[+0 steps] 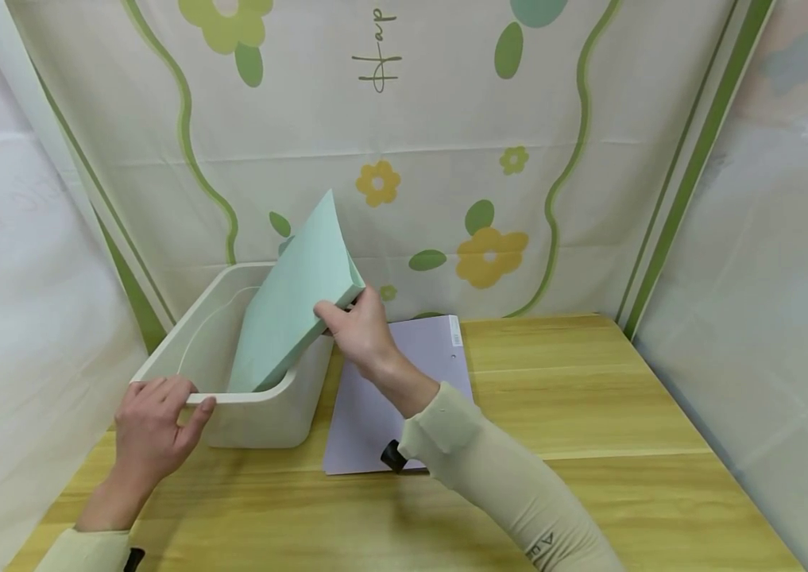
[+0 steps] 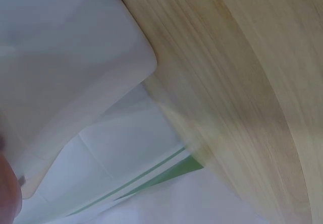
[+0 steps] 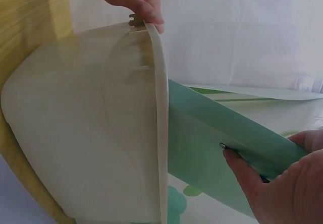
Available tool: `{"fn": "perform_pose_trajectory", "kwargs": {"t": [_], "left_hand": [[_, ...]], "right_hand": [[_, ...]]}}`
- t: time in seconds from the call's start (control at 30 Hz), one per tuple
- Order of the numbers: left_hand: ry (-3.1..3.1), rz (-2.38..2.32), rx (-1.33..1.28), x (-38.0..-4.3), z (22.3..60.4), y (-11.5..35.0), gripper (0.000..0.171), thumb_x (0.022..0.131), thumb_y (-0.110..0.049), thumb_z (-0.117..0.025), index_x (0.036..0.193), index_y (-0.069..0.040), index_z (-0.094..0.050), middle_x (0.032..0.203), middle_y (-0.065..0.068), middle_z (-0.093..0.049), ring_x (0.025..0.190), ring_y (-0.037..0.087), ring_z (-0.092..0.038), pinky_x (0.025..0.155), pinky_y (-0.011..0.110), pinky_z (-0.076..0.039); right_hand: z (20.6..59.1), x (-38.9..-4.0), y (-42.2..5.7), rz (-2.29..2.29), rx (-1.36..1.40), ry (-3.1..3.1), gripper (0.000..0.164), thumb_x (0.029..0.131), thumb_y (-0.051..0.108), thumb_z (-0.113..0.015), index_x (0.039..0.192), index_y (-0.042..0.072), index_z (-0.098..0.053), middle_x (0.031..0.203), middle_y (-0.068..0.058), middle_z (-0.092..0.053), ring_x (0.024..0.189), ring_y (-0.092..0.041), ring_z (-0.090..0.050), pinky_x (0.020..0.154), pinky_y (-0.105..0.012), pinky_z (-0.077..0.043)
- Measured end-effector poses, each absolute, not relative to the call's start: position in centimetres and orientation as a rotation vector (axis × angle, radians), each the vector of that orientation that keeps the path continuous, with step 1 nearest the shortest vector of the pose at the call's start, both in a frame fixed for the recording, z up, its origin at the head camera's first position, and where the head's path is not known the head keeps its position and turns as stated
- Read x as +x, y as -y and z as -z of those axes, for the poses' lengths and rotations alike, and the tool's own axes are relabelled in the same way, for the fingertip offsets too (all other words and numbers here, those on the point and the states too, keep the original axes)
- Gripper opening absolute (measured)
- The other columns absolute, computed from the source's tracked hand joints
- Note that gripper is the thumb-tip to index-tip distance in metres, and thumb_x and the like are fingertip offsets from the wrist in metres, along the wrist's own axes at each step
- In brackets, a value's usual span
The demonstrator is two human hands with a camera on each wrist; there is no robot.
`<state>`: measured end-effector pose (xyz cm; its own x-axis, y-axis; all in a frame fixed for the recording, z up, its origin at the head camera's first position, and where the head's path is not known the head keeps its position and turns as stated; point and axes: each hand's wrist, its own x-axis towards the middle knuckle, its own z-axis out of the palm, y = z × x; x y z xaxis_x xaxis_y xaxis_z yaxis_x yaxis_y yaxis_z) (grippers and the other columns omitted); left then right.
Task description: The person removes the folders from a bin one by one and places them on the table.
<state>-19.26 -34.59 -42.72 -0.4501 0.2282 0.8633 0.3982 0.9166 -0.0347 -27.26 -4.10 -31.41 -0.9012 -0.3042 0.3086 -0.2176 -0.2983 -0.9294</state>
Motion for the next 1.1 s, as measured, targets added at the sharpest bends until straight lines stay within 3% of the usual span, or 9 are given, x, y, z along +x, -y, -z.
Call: {"fn": "perform_pose_trajectory", "kwargs": {"t": [0.3, 0.6, 1.1], "left_hand": [[2.056, 0.216, -0.443, -19.3, 42.7, 34.7, 0.061, 0.103, -0.063, -0.040, 0.073, -0.010, -0.049, 0.065, 0.000, -0.045, 0.057, 0.026, -0.046, 0.067, 0.050, -0.038], [2.057, 0.215, -0.442, -19.4, 42.8, 34.8, 0.061, 0.103, -0.063, -0.040, 0.072, -0.011, -0.048, 0.064, -0.001, -0.044, 0.057, 0.025, -0.045, 0.067, 0.050, -0.037], [2.055, 0.215, -0.446, -19.4, 42.8, 34.8, 0.061, 0.103, -0.063, -0.040, 0.073, -0.010, -0.049, 0.065, 0.000, -0.047, 0.058, 0.026, -0.047, 0.067, 0.050, -0.037]], "right_hand": [[31.1, -27.5, 3.2, 2.443, -0.712, -1.823, 0.037, 0.092, -0.007, -0.057, 0.129, -0.002, -0.055, 0.123, -0.018, -0.062, 0.107, -0.029, -0.069, 0.090, -0.052, -0.056], [30.8, -28.1, 2.3, 2.510, -0.715, -1.816, 0.039, 0.091, -0.007, -0.057, 0.130, -0.003, -0.054, 0.123, -0.022, -0.063, 0.105, -0.034, -0.070, 0.082, -0.049, -0.059], [30.3, -28.3, 0.8, 2.571, -0.640, -1.785, 0.040, 0.090, -0.007, -0.057, 0.130, -0.003, -0.055, 0.121, -0.020, -0.062, 0.099, -0.031, -0.071, 0.081, -0.052, -0.059]]}}
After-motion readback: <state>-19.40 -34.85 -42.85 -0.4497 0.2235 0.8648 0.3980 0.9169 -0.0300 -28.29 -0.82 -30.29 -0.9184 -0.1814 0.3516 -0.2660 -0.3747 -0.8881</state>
